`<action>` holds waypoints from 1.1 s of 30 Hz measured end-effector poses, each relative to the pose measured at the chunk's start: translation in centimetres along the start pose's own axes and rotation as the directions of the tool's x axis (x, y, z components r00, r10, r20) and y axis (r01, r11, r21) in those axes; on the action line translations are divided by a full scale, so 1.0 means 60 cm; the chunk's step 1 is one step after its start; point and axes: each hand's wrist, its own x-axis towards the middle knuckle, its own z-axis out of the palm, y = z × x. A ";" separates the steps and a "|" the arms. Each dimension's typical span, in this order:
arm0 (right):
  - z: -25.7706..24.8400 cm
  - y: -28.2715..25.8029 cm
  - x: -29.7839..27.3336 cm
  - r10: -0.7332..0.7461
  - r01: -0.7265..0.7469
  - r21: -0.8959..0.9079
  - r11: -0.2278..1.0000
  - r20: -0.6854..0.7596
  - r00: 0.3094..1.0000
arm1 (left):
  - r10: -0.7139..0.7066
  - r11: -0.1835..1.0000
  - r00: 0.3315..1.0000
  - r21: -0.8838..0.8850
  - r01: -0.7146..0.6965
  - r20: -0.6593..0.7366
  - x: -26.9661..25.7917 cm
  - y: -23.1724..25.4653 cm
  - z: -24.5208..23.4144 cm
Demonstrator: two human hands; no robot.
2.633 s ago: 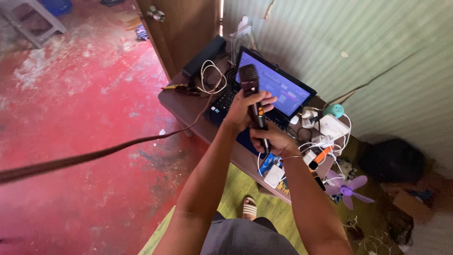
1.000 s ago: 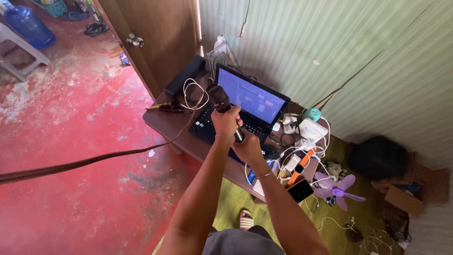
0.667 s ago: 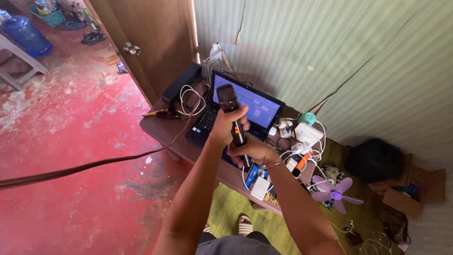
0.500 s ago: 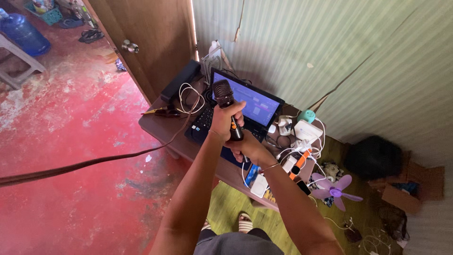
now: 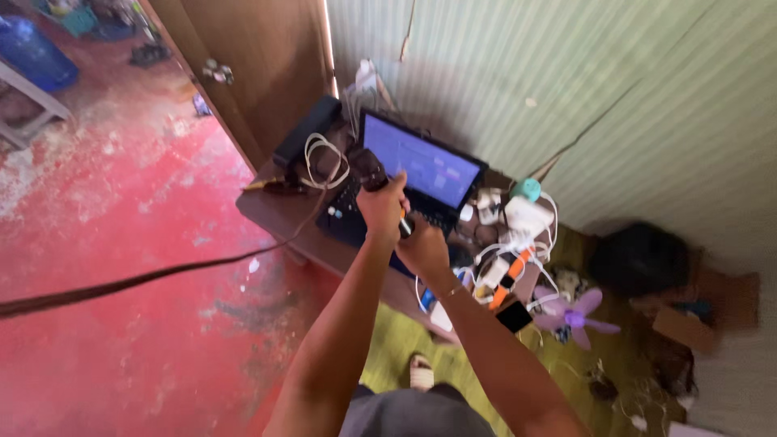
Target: The person organizes a cluttered desk by handling various electronic devices and accessories. They pick up and place down a smartphone, a smartwatch, a microphone, and multiple charging cables and adapters, attempting to arrange them on the desk surface.
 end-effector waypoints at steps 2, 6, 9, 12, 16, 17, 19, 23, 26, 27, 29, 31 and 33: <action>-0.005 0.002 -0.008 0.011 -0.011 -0.005 1.000 0.021 1.000 | 0.019 1.000 0.997 0.023 -0.017 -0.072 -0.004 -0.012 -0.007; -0.020 0.009 -0.009 -0.150 0.142 0.194 0.971 0.026 0.988 | -0.004 0.999 0.994 0.044 0.008 -0.106 0.016 -0.020 -0.020; -0.027 0.026 -0.007 0.006 -0.070 0.376 0.924 0.170 0.985 | -0.084 0.996 0.993 0.035 0.087 -0.079 0.032 -0.032 -0.038; -0.038 0.042 0.002 0.010 -0.080 0.366 0.927 0.189 0.982 | 0.003 1.000 0.999 -0.016 -0.002 0.036 0.025 -0.040 -0.043; -0.032 0.040 0.011 -0.009 0.021 0.236 0.972 -0.050 0.999 | 0.119 0.993 0.975 -0.042 -0.113 0.188 -0.014 -0.029 -0.026; -0.026 0.033 0.011 0.029 -0.006 0.207 0.978 -0.110 0.993 | 0.103 0.994 0.976 -0.052 -0.095 0.192 -0.026 -0.023 -0.018; -0.018 0.019 0.013 0.093 -0.058 0.153 0.986 -0.230 0.969 | 0.020 0.999 0.984 -0.034 -0.014 0.176 -0.048 -0.014 -0.006; -0.021 0.001 -0.003 0.171 -0.140 0.133 0.981 -0.260 0.950 | -0.009 1.000 0.974 -0.001 0.010 0.225 -0.065 -0.011 -0.004; -0.034 -0.001 -0.011 0.031 0.013 0.158 0.987 -0.270 0.962 | 0.034 0.999 0.963 -0.014 -0.032 0.269 -0.059 -0.023 -0.021; -0.041 0.000 -0.016 -0.084 0.138 0.166 0.976 -0.294 0.952 | 0.027 1.000 0.962 -0.013 -0.024 0.270 -0.058 -0.027 -0.029; -0.050 0.000 -0.026 -0.175 0.232 0.193 0.953 -0.274 0.946 | 0.029 0.994 0.960 -0.112 0.002 0.280 -0.056 -0.037 -0.044; -0.054 -0.001 -0.039 -0.125 0.166 0.229 0.959 -0.185 0.975 | 0.045 0.988 0.954 -0.155 0.002 0.295 -0.056 -0.043 -0.062; -0.052 -0.004 -0.049 0.007 0.020 0.263 0.965 -0.102 0.995 | 0.065 0.989 0.946 -0.144 -0.019 0.319 -0.059 -0.047 -0.077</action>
